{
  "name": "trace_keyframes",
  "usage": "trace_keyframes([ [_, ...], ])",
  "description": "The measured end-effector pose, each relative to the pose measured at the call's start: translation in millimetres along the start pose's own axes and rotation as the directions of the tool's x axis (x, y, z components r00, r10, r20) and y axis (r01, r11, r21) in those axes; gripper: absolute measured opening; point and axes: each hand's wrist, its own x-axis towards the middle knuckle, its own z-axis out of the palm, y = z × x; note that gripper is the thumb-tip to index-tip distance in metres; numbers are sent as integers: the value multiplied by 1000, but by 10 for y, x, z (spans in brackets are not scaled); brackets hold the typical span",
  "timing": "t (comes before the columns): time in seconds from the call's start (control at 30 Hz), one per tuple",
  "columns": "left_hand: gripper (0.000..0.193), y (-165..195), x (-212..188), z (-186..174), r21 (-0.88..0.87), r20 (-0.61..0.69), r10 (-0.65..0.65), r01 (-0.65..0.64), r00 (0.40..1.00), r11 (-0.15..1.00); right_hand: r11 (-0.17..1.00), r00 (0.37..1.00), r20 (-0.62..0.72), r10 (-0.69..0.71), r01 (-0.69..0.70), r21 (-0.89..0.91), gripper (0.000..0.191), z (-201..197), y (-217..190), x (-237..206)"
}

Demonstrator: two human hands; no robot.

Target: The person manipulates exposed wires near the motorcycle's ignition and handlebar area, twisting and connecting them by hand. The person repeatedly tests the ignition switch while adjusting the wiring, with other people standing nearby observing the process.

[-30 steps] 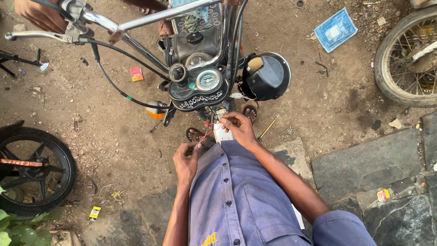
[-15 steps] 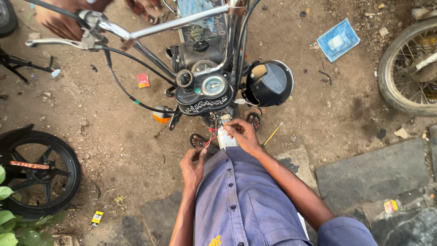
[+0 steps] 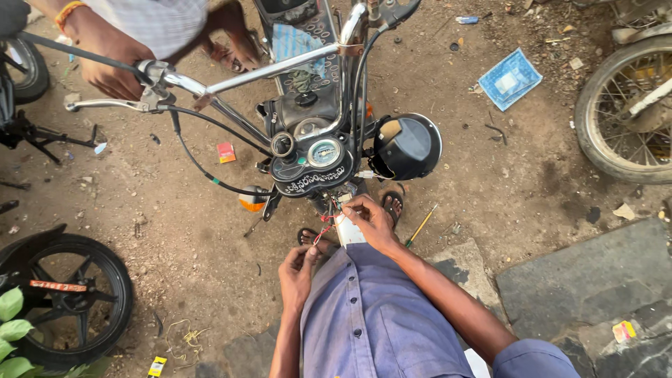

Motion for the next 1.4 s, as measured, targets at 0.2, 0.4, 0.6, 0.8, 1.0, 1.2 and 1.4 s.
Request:
trace_keyframes([
  [0.2,24,-199,73,19,-163,28,-87,91,996,982,986,989,13,148,-149,69,19,-8,-2,-32],
  [0.4,24,-235,32,48,-189,45,-114,120,992,975,993,998,64,17,-24,117,15,-2,-60,-59],
  [0.6,24,-263,30,29,-208,52,-102,111,993,972,964,972,219,87,-138,229,12,69,-157,-85],
  [0.8,23,-284,20,41,-201,40,-109,115,993,973,968,973,216,86,-133,214,15,54,-155,-91],
  [1.0,24,-252,46,59,-203,41,-103,109,994,973,966,975,195,107,-149,213,17,71,-145,-51],
  [1.2,24,-207,61,40,-151,44,-112,118,993,981,962,971,214,108,-157,223,18,64,-151,-55],
  [1.4,24,-182,58,88,-191,57,-77,87,995,978,975,979,196,50,-90,204,19,61,-209,-42],
])
